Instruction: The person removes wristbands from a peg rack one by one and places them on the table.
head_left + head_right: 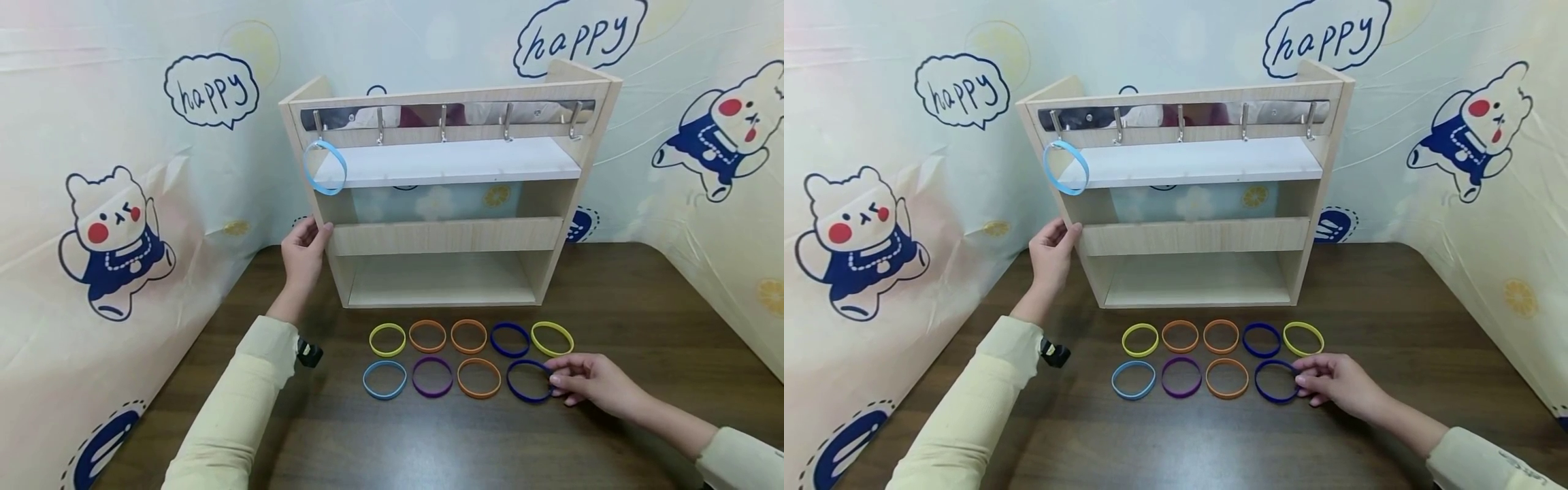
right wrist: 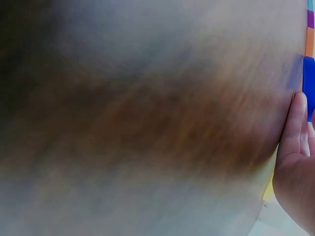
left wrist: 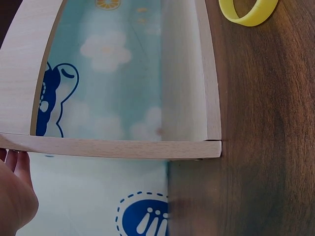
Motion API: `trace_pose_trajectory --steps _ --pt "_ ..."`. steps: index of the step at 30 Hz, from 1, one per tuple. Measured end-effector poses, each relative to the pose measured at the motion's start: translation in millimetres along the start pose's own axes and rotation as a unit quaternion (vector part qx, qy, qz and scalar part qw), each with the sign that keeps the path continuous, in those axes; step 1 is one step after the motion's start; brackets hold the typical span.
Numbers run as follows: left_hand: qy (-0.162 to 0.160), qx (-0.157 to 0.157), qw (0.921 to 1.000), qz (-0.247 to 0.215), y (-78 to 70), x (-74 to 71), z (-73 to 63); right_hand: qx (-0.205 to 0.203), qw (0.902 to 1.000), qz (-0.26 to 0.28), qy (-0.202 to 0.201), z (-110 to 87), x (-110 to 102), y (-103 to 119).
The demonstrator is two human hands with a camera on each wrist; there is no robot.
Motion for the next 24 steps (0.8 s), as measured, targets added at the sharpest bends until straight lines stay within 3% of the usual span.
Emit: trace_pose_trajectory --steps 24 --pt "0.002 0.003 1.0000 0.003 -1.3 -0.2 -0.7 0.013 0.9998 0.005 0.011 0.2 -2.1 4.6"
Point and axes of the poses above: each hand's wrist, its own z-axis towards the middle knuckle, its own x-axis out of the palm, y = z × x, the point moved 6 cm from there along z, towards the middle knuckle, and after that the axes turned 7 degrees about x, right-handed, at the moved point
